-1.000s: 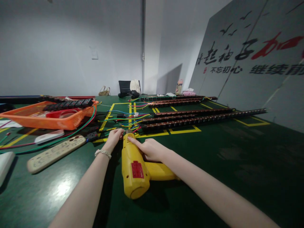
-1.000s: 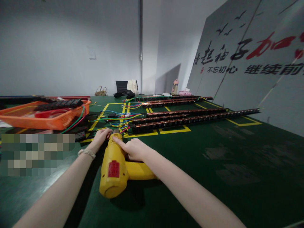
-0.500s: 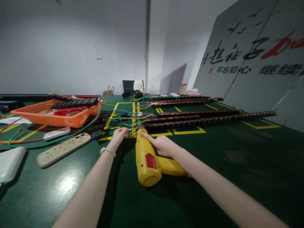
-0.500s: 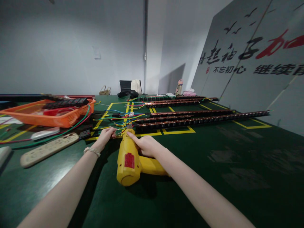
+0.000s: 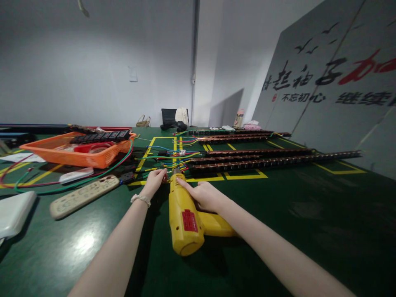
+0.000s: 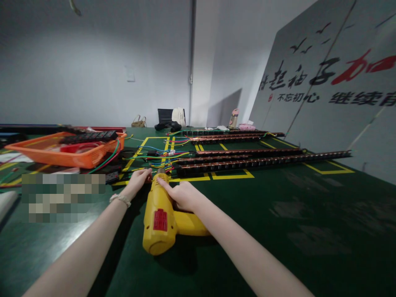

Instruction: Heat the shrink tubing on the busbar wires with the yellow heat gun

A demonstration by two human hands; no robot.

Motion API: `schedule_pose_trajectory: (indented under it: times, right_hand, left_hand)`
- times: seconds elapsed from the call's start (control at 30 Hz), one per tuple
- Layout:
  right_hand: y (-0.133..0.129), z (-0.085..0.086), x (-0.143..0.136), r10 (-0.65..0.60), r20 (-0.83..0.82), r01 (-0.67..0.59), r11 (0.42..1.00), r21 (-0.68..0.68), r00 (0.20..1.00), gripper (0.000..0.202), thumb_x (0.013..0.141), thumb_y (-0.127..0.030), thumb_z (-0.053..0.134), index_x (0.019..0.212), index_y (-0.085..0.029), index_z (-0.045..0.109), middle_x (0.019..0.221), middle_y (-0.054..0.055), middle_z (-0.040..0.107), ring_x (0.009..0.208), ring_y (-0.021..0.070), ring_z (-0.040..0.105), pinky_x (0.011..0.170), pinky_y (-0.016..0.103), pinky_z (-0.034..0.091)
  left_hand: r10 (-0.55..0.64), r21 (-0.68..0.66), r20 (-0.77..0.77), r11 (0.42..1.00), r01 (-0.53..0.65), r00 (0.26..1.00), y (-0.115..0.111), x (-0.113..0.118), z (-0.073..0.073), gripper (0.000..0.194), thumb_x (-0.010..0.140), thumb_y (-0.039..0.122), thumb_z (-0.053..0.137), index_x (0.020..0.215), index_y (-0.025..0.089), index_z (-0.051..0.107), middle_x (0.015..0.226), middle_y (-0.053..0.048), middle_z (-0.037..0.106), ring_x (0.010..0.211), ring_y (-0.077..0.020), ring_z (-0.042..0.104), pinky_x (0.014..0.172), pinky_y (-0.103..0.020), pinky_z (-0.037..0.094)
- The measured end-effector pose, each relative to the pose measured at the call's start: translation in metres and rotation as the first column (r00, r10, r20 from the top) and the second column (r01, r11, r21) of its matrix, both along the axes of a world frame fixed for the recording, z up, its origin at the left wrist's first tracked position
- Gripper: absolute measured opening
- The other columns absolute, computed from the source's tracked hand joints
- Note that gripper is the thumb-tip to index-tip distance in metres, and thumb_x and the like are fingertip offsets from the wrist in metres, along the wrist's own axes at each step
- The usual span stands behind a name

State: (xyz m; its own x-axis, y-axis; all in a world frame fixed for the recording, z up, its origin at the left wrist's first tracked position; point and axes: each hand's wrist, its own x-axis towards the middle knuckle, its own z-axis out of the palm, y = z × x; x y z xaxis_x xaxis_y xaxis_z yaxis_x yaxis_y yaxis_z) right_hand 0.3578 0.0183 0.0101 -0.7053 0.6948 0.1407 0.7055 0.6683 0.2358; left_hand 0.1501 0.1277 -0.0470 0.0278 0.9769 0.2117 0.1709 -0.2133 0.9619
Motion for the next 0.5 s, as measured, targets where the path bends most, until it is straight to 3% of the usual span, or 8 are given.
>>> schedule_pose_trajectory:
  times: [0.2, 0.5]
  right_hand:
    - [0.0068, -0.0051, -0.0065, 0.038, -0.04, -0.039, 0.999, -0.032, 0.998, 0.086, 0.074, -0.017, 0.054, 0.147, -0.01, 0.009, 0.074, 0.006, 0.069, 0.063, 0.0229, 0.062, 0.067, 0.033, 0.04]
    - [0.0109, -0.0067, -0.0108, 0.078, 0.005, -0.078, 0.997, 0.002, 0.997, 0.085, 0.075, -0.016, 0.053, 0.146, -0.005, 0.008, 0.072, 0.006, 0.07, 0.061, 0.0218, 0.063, 0.069, 0.033, 0.042]
  left_hand:
    - [-0.01, -0.023, 0.061, 1.0, 0.011, 0.998, 0.0053, -0.0023, -0.0048, 0.043, 0.062, 0.057, 0.061, 0.052, 0.016, 0.056, 0.046, 0.002, 0.048, 0.047, -0.01, 0.044, 0.049, -0.023, 0.035]
    - [0.004, -0.074, 0.117, 0.997, 0.005, 0.993, 0.0018, -0.0002, -0.0002, 0.048, 0.053, 0.061, 0.066, 0.052, 0.015, 0.056, 0.046, 0.003, 0.048, 0.046, -0.009, 0.044, 0.049, -0.022, 0.036]
